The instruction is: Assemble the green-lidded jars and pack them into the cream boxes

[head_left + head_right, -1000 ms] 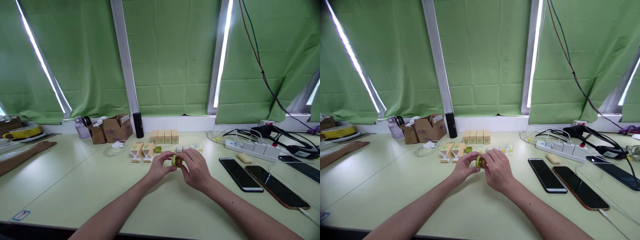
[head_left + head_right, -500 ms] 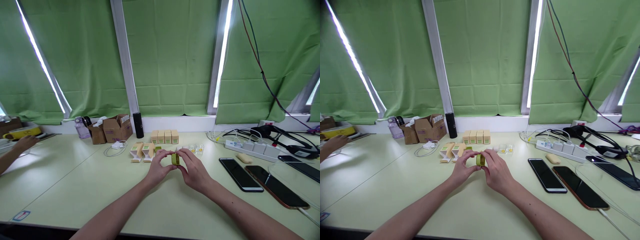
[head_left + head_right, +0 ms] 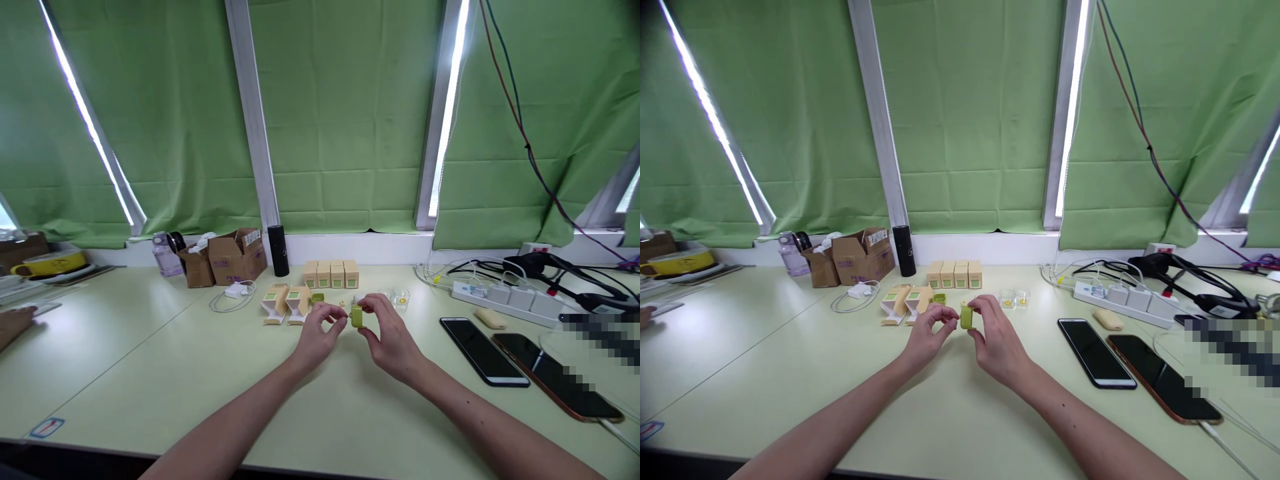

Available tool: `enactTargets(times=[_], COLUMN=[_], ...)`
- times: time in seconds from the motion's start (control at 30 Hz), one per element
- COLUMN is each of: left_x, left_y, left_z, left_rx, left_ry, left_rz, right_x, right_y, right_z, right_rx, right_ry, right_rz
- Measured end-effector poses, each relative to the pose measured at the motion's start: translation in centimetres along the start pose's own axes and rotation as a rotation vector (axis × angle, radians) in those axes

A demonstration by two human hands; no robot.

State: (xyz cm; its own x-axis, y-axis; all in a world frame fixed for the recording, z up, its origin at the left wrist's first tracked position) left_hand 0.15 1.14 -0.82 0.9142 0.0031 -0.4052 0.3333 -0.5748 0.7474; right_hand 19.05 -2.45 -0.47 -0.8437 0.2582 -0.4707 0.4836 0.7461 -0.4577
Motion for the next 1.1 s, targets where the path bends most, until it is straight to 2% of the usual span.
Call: enactTargets(times=[0.27,1.1], left_x=[0.19,0.32], left_y=[0.57,0.05], left_z=[-0.02,-0.17], left_rx=[0.010,-0.033], left_ry=[-0.026,-0.028], left_rz=[-0.002,0.053], right_x=[0.36,0.30], right_y=[-0.02,0.23], right_z=[0.32,0.26], right_rx=[-0.023,0.005], right_ry=[-0.050,-0.087], right_rz=[0.094,0.135])
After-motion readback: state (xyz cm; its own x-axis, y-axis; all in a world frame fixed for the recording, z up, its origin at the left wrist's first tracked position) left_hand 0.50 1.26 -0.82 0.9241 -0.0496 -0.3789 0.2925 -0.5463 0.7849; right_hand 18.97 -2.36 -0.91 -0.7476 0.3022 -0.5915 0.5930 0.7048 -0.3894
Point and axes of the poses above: each hand's wrist, its own z-axis away from the middle knuckle, its own x-axis out of the palm, y = z × x, the point moved 2 cm from there along -z, towards the middle knuckle, and after that the axes turned 3 degrees about -z, right-handed, at the moved point
